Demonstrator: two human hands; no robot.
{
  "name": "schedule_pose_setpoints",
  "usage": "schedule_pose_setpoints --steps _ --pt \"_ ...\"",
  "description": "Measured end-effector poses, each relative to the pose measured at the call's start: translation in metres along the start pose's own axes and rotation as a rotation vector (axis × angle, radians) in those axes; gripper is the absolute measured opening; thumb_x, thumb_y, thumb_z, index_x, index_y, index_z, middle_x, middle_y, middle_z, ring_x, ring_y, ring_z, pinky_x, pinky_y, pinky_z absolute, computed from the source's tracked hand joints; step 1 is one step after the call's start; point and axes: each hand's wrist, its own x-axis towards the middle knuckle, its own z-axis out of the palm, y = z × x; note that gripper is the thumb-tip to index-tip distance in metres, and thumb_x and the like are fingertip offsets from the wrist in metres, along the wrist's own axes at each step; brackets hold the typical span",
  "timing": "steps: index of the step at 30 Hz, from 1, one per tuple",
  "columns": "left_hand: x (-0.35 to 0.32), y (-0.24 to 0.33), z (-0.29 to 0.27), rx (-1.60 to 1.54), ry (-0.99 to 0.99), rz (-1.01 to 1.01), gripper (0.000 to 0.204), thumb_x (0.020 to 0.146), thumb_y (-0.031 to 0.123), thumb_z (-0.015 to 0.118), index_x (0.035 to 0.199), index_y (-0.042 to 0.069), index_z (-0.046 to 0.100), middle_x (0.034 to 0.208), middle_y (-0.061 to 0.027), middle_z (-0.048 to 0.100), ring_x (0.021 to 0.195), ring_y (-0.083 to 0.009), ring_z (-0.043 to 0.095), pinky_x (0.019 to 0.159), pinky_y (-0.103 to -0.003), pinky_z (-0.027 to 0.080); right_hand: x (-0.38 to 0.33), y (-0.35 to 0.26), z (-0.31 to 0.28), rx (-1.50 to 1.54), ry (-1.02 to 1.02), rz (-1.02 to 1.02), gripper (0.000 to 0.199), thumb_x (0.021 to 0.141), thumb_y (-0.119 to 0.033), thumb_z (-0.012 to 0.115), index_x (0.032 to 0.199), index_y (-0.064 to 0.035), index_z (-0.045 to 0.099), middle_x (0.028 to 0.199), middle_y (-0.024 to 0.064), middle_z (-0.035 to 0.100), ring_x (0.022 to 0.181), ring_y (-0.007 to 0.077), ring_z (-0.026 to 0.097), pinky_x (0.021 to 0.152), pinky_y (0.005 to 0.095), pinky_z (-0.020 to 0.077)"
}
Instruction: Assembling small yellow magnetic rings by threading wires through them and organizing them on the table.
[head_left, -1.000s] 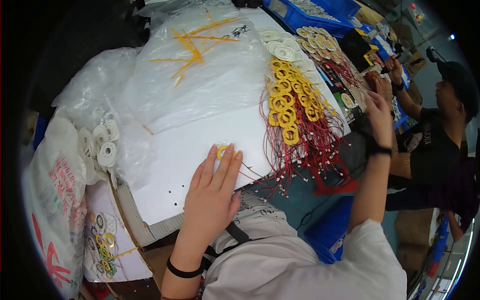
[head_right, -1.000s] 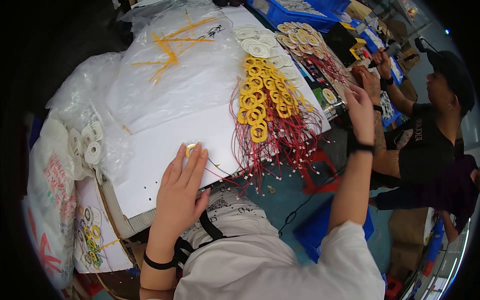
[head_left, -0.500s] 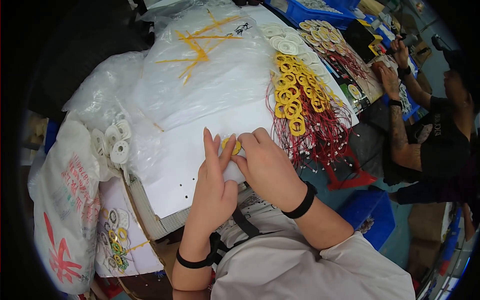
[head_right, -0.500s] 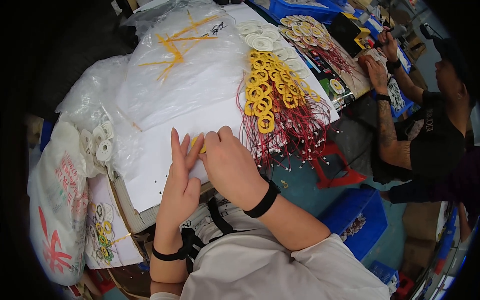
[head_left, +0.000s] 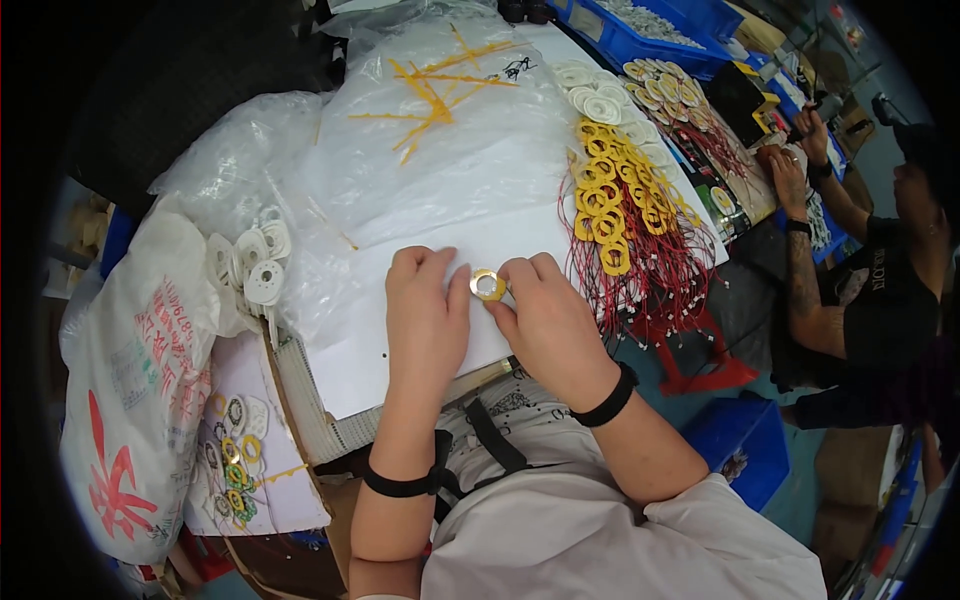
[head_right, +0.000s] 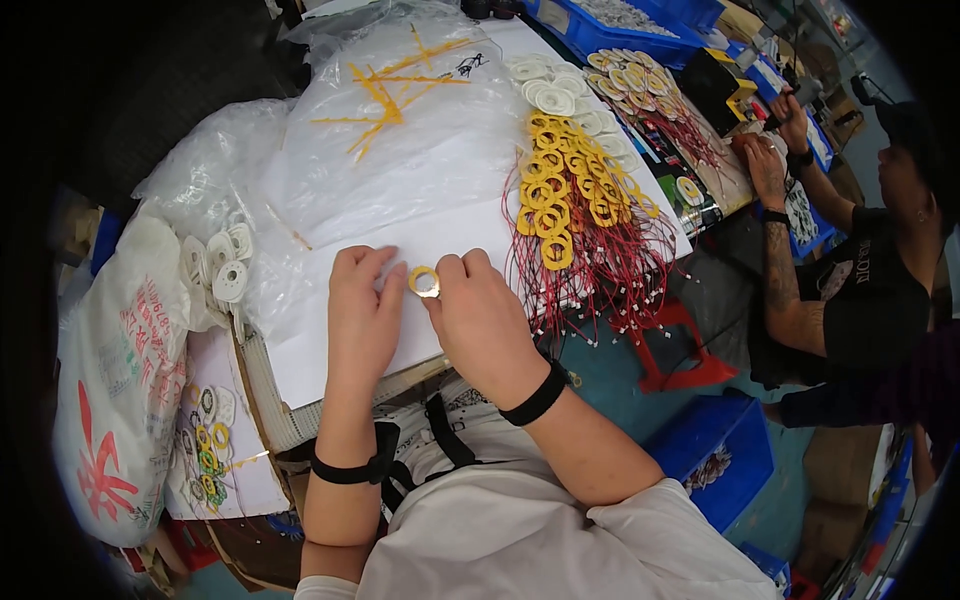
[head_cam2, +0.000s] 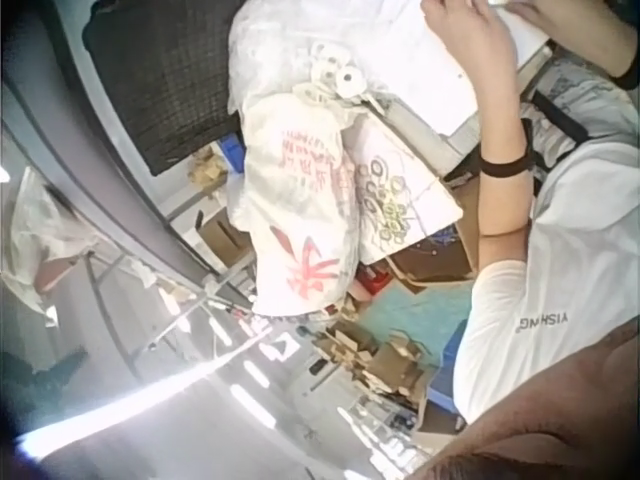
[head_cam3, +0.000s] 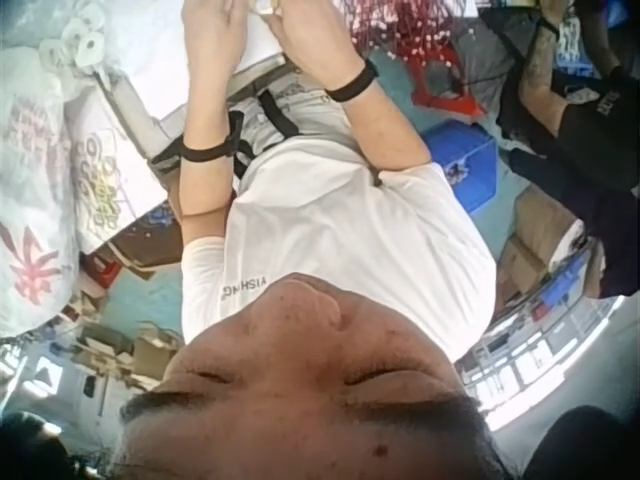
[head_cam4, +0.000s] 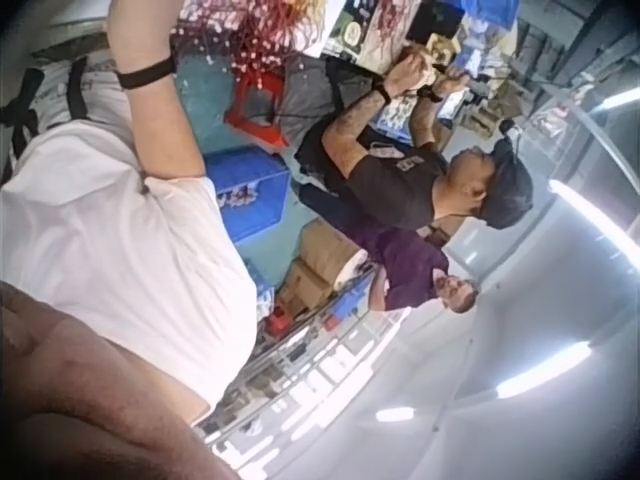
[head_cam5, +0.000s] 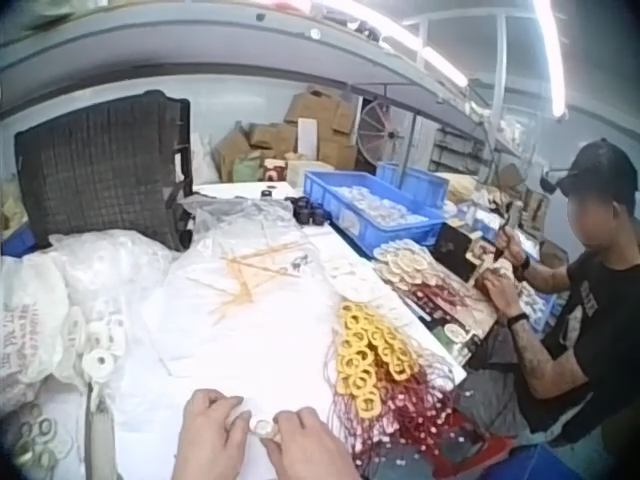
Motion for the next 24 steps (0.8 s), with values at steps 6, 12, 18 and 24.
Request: schedule_pose_setpoints --steps 6,12,18,24 --pt "-0.007 0.011 0.007 0.07 -0.044 0.048 0.022 0.09 0.005 0.063 0.111 -0.003 0.064 0.109 -0.0173 0.06 0.104 -0.0347 0.056 0.09 -0.042 0.047 -0.003 0.005 0.0 0.055 0.029 -0.034 0.026 0.083 -0.008 0.073 0.099 0.0012 0.054 0.095 0.0191 0.053 0.082 0.0376 0.06 0.07 0.0447 0.0504" --pt "-0.021 0.02 0.0 -0.481 -0.218 -0.292 0.025 0.097 0.005 0.059 0.12 -0.004 0.062 0.107 -0.013 0.069 0.1 -0.0202 0.066 0.087 -0.031 0.053 -0.007 0.01 -0.007 0.258 -0.01 0.047 0.026 0.083 -0.006 0.074 0.098 -0.0004 0.054 0.093 0.0162 0.059 0.078 0.0329 0.064 0.066 0.0406 0.0515" --pt "-0.041 0.014 -0.028 -0.913 -0.286 -0.382 0.032 0.099 0.001 0.056 0.13 -0.003 0.062 0.11 -0.0087 0.068 0.104 -0.0146 0.065 0.089 -0.028 0.053 -0.022 0.004 -0.022 0.744 -0.214 0.322 0.018 0.088 -0.008 0.075 0.093 0.0001 0.06 0.08 0.0076 0.069 0.071 0.0098 0.066 0.063 0.0236 0.0513" --pt "-0.056 0.006 -0.031 -0.967 -0.195 -0.34 0.033 0.097 0.001 0.059 0.13 -0.006 0.061 0.11 -0.0136 0.069 0.102 -0.0159 0.065 0.09 -0.028 0.052 -0.022 0.002 -0.022 1.089 -0.277 0.384 0.008 0.094 -0.002 0.067 0.099 0.0008 0.061 0.087 0.0046 0.068 0.076 0.0063 0.063 0.067 0.021 0.0507"
